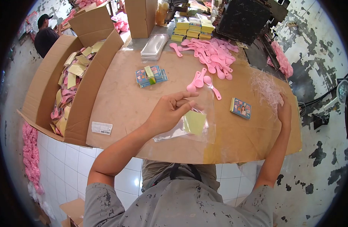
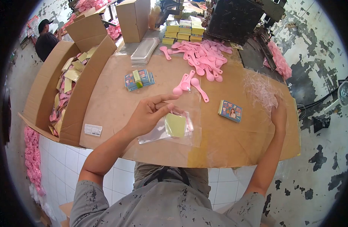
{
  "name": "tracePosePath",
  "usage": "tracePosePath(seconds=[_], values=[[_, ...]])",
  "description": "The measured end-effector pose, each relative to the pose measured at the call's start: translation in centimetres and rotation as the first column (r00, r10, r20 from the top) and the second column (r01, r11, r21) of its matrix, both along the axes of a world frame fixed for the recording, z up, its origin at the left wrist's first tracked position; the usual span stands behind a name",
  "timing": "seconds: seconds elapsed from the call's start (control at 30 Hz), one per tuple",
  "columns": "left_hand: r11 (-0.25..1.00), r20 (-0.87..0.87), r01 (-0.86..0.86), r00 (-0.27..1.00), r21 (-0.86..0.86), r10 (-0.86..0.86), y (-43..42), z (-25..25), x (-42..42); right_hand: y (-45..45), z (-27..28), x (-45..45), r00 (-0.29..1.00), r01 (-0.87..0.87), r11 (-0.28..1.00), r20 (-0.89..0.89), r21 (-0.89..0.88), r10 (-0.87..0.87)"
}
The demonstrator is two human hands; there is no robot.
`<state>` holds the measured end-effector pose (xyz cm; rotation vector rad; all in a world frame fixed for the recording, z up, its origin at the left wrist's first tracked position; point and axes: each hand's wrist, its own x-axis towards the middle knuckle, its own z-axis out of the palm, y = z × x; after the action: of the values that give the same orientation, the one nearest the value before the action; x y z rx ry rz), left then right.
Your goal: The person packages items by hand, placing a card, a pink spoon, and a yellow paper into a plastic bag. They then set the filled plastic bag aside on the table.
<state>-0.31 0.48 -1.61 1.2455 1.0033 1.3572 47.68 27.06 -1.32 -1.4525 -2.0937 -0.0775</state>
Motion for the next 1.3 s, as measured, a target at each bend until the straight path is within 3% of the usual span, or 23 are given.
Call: tracePosePath(seconds=[0.07, 0.17, 0.23, 0.27, 0.37, 0.43, 0.53, 0.63, 0.73, 0.83, 0.93, 1.03, 1.3], values=[[0.999, 0.0, -0.025, 1.0, -0.034, 0.025, 0.1, -0.1, 0.1, -2.6, 1.9, -2.6, 0.997, 0.01, 0.999, 0.075, 0.05, -0.013], [0.996, -0.001, -0.048, 0.999, -0.073, 0.048, 0.4, -0.4, 0.0, -3.4, 2.7, -6.8, 0.969, -0.075, 0.993, -0.243, -0.086, 0.052], [0.997, -0.003, -0.016, 1.0, -0.075, 0.016, 0.5, -0.9, -0.2, -4.5, 2.0, -10.4, 0.897, -0.275, 0.956, -0.385, -0.102, 0.217], [0.997, 0.009, -0.011, 1.0, -0.071, 0.012, 0.5, -0.9, -0.1, -5.9, 2.0, -12.9, 0.885, -0.359, 0.922, -0.365, -0.143, 0.288], [0.998, 0.022, -0.006, 1.0, -0.065, 0.008, 0.5, -0.7, 0.2, -10.8, 2.9, -19.7, 0.78, -0.617, 0.73, -0.347, -0.293, 0.52], [0.997, 0.003, -0.019, 1.0, -0.074, 0.019, 0.5, -0.9, 0.2, -12.7, 2.2, -22.8, 0.598, -0.798, 0.535, -0.477, -0.278, 0.644], [0.996, -0.01, -0.043, 0.999, -0.078, 0.042, 0.6, -1.2, -0.1, -14.7, 2.9, -25.7, 0.574, -0.817, 0.375, -0.558, -0.438, 0.599], [0.994, 0.042, -0.086, 0.995, -0.066, 0.089, 0.7, -1.7, -0.1, -14.3, 0.9, -26.5, 0.478, -0.878, 0.224, -0.811, -0.424, 0.338], [0.99, 0.095, -0.117, 0.988, -0.076, 0.124, 0.7, -1.6, 0.3, -14.1, 0.7, -26.5, 0.463, -0.873, 0.31, -0.839, -0.376, 0.287], [0.99, 0.027, -0.125, 0.992, -0.06, 0.127, 0.5, -1.4, 0.7, -14.1, 0.5, -26.2, 0.485, -0.861, 0.322, -0.824, -0.393, 0.292], [0.988, 0.053, -0.136, 0.989, -0.074, 0.14, 0.8, -1.9, 0.5, -13.8, -0.3, -26.0, 0.457, -0.873, 0.311, -0.854, -0.376, 0.25], [0.987, -0.025, -0.14, 0.99, -0.085, 0.138, 0.8, -1.8, 0.2, -13.8, -0.8, -25.9, 0.426, -0.877, 0.32, -0.888, -0.359, 0.173], [0.989, -0.063, -0.148, 0.987, 0.001, 0.148, 0.7, -2.0, 0.2, -12.9, -1.7, -25.2, 0.399, -0.894, 0.298, -0.898, -0.335, 0.188]])
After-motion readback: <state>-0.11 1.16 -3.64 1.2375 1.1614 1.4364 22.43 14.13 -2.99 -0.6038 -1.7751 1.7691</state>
